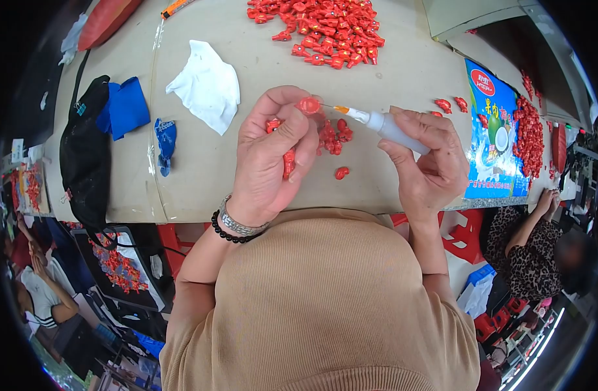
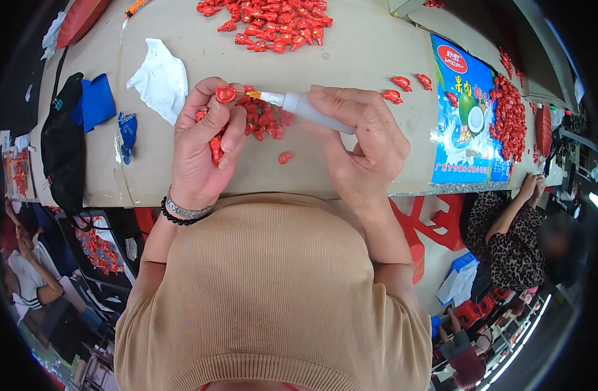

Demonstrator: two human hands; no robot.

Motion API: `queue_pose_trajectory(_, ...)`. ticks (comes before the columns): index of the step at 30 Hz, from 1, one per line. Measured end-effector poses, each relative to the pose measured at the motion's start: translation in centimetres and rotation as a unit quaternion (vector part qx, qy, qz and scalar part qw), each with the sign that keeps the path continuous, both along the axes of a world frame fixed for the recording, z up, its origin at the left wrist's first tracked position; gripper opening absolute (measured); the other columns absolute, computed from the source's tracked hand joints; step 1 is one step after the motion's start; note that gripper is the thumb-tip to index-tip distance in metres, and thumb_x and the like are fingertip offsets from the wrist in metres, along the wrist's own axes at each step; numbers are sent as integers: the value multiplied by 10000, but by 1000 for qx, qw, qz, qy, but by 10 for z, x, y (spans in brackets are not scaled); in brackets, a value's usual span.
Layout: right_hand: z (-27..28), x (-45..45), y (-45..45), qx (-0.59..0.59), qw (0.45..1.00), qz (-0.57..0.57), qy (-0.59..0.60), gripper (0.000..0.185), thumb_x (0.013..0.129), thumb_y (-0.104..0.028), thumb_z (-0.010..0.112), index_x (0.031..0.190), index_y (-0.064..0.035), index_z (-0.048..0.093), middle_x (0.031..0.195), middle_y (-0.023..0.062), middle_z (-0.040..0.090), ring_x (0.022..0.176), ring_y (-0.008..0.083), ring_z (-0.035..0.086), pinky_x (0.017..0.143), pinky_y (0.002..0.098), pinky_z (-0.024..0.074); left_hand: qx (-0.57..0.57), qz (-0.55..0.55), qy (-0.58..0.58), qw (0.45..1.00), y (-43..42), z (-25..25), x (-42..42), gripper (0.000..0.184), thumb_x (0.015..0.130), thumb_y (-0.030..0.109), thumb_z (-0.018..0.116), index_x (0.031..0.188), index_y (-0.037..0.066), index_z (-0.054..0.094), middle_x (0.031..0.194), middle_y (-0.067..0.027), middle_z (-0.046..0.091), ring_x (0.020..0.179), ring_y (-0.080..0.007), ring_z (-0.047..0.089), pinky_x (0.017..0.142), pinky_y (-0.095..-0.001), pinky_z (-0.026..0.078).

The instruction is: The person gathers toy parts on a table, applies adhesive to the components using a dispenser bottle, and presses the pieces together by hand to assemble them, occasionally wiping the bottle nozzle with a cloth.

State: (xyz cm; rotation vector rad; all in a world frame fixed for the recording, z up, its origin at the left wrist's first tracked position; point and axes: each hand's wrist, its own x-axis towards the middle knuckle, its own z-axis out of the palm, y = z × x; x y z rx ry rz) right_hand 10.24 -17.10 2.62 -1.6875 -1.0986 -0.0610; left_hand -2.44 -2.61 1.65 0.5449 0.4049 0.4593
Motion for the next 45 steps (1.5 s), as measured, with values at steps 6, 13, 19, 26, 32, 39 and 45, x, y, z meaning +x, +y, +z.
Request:
queue_pose_trajectory(6, 2, 0, 1, -15, 1000, -4, -11, 298, 681, 65, 769, 948, 25, 641, 968, 172, 657, 914, 237, 650, 755, 307, 543, 9, -9, -22, 1000, 1, -6, -2, 165, 946, 133, 548, 1073, 28, 537, 837, -21, 595, 502, -54, 409, 392, -194, 278)
queue_pose_trajectory(13, -2, 3, 3, 16, 999, -14, 36, 329, 687, 86, 736, 995, 30, 636, 945, 143, 660, 872, 207, 651, 721, 280, 527, -10, -4, -15, 1000, 2, -3, -2, 159, 950, 140, 540, 1066, 31, 545, 964, -57, 611, 506, -59, 410, 384, -190, 279)
queue_pose_trajectory(19, -5, 8, 10, 45, 916, -25, 398, 381, 752, 105, 638, 1120, 35, 570, 941, 124, 626, 814, 213, 662, 696, 274, 529, -20, 6, -41, 999, 15, -11, -8, 173, 968, 173, 510, 1069, 42, 560, 1016, -73, 619, 536, -70, 416, 376, -180, 288)
queue_pose_trajectory(26, -18, 15, 5, -125, 911, 4, 394, 312, 772, 53, 653, 1073, -6, 598, 877, 80, 607, 739, 184, 643, 661, 280, 517, -67, 15, -107, 992, 37, -21, -20, 205, 983, 183, 476, 1073, 30, 581, 1040, -91, 628, 568, -82, 421, 371, -177, 305)
queue_pose_trajectory(32, -24, 4, 19, -240, 969, 21, 62, 240, 731, -22, 725, 963, -58, 678, 808, 63, 607, 716, 175, 611, 640, 310, 473, -78, 1, -125, 989, 34, -20, -20, 208, 982, 170, 474, 1088, 23, 576, 1048, -100, 633, 581, -92, 423, 372, -179, 310)
queue_pose_trajectory(39, -23, 9, 26, -311, 950, 39, 3, 210, 728, -65, 728, 931, -38, 680, 820, 89, 607, 688, 270, 579, 645, 345, 454, -86, -10, -113, 990, 24, -20, -17, 210, 980, 171, 480, 1101, 26, 572, 1037, -104, 636, 579, -93, 429, 371, -179, 305)
queue_pose_trajectory(45, -24, 13, 24, -319, 947, 17, 44, 185, 734, -68, 729, 876, 15, 644, 811, 96, 602, 692, 265, 586, 652, 344, 454, -79, -15, -80, 994, 15, -17, -13, 223, 976, 189, 496, 1102, 16, 558, 1014, -97, 632, 553, -84, 428, 369, -183, 298)
